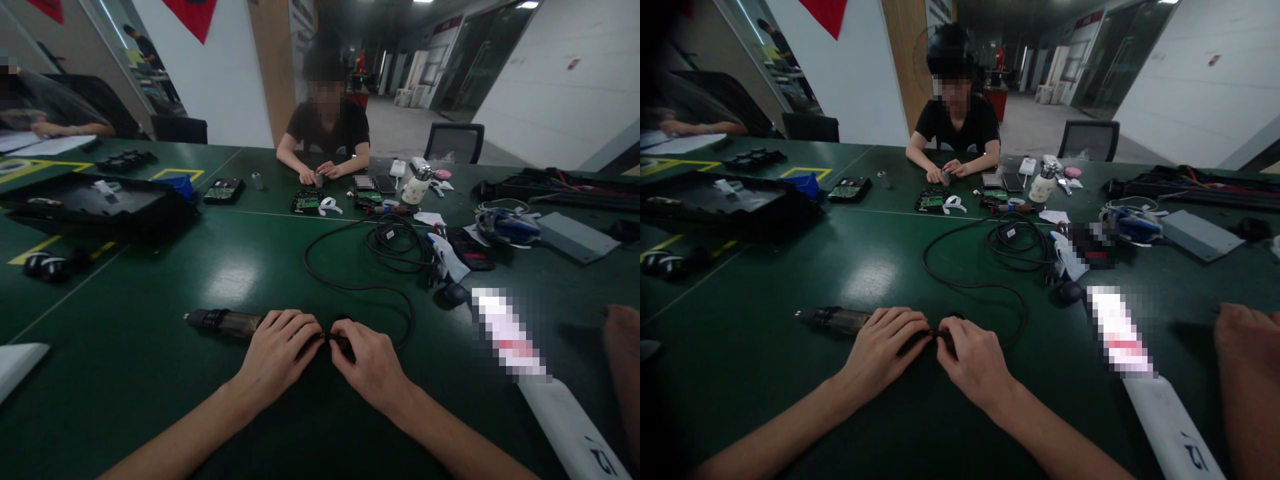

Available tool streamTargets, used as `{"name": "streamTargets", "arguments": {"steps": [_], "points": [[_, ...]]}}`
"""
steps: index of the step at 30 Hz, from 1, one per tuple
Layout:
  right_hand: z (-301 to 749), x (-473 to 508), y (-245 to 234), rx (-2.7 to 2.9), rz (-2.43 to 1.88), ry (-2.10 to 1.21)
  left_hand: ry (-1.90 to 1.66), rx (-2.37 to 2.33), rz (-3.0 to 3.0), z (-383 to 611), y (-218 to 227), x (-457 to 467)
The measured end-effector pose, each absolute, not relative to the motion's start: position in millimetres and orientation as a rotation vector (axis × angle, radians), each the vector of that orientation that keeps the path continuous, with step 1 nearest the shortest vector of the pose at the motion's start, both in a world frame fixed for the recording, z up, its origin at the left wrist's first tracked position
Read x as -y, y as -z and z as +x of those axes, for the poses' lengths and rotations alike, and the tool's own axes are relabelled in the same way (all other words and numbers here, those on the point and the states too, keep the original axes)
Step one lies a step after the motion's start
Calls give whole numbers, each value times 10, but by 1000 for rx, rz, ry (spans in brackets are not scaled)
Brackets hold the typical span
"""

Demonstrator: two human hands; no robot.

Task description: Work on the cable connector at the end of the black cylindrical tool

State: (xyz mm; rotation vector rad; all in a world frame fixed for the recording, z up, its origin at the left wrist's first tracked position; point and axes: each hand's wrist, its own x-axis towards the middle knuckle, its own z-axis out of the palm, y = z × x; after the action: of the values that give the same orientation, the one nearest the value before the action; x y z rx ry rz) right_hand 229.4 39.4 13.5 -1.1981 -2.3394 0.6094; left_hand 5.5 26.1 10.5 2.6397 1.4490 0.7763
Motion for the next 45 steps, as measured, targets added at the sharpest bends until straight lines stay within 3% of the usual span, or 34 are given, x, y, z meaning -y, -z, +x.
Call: {"name": "streamTargets", "arguments": {"steps": [45], "points": [[2287, -382, -100, 2331, -1211, -599, -800, -1342, 2700, 27, -115, -291]]}}
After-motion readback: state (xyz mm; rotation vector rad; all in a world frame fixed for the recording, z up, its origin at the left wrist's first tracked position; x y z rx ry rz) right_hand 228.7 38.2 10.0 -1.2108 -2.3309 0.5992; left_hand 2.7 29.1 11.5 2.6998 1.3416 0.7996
